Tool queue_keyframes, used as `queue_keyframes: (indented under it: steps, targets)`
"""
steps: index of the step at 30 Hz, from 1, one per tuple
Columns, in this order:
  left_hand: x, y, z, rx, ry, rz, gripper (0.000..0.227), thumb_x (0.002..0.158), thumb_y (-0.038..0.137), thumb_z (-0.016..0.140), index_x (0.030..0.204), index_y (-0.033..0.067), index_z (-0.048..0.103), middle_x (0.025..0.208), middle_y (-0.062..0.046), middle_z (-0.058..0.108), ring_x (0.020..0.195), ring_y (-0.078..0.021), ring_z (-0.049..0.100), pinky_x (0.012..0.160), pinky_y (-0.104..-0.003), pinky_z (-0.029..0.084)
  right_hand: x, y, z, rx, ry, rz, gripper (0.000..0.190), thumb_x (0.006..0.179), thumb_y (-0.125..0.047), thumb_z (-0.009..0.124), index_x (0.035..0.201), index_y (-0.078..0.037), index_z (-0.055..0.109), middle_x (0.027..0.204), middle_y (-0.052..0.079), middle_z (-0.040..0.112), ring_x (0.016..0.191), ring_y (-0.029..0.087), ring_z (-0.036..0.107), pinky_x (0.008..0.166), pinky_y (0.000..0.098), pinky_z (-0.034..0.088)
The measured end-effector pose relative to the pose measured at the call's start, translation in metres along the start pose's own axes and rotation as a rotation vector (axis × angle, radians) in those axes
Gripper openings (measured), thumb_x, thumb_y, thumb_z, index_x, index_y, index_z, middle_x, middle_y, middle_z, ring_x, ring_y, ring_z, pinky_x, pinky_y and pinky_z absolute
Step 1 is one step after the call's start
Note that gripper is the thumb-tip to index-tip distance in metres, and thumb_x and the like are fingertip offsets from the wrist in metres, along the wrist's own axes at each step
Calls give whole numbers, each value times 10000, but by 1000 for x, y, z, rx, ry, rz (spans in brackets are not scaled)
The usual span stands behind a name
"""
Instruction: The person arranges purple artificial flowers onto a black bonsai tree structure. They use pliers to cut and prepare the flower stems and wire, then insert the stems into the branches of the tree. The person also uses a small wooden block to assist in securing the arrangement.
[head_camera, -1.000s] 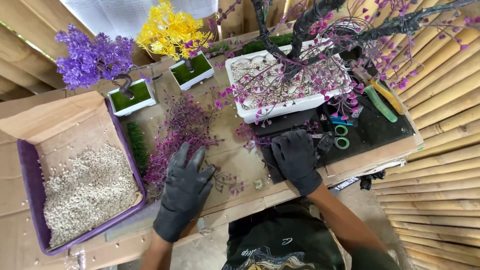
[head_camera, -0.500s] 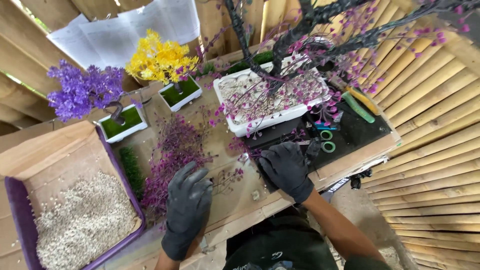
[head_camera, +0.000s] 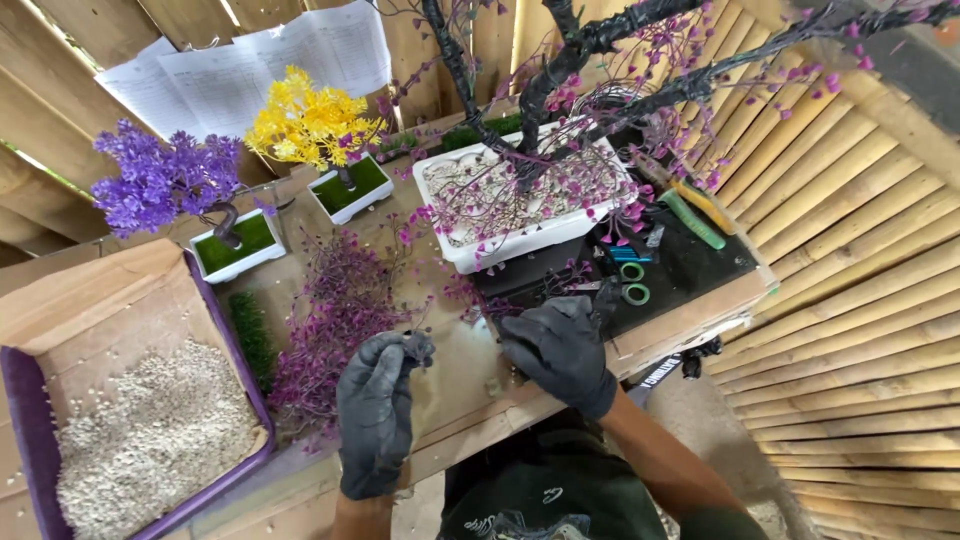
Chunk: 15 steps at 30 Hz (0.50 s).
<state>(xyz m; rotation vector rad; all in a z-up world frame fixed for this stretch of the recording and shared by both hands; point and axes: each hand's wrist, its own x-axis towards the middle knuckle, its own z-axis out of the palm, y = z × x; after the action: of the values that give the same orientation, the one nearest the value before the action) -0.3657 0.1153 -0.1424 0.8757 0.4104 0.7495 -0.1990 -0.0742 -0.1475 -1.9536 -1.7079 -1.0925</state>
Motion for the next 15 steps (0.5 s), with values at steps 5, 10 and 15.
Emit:
queue_keyframes:
  steps: [5, 10, 15]
  targets:
    - [-6, -23, 46, -62, -202, 22, 200, 1051, 74, 529, 1080, -40, 690, 975, -165, 717, 865, -261, 651, 861, -380, 542, 26, -3, -18, 826, -46, 543, 348, 974, -342, 695, 1215, -92, 719, 1083, 80, 680, 980, 277, 612, 861, 429, 518]
    - [-10, -54, 71, 13, -206, -39, 180, 1022, 158, 603, 1094, 29, 706, 1033, -104, 723, 976, -261, 680, 921, -414, 561, 15, 11, -7, 1188, 30, 746, 280, 927, -197, 746, 1164, -48, 727, 1112, 83, 737, 1029, 224, 698, 926, 400, 578]
    - [-14, -69, 100, 100, -285, -113, 208, 1008, 176, 625, 1141, 48, 722, 1073, -129, 765, 999, -332, 748, 894, -471, 646, 0, 29, -15, 1483, 246, 791, 197, 943, -14, 740, 1115, -90, 683, 1035, 47, 589, 904, 166, 608, 801, 317, 539]
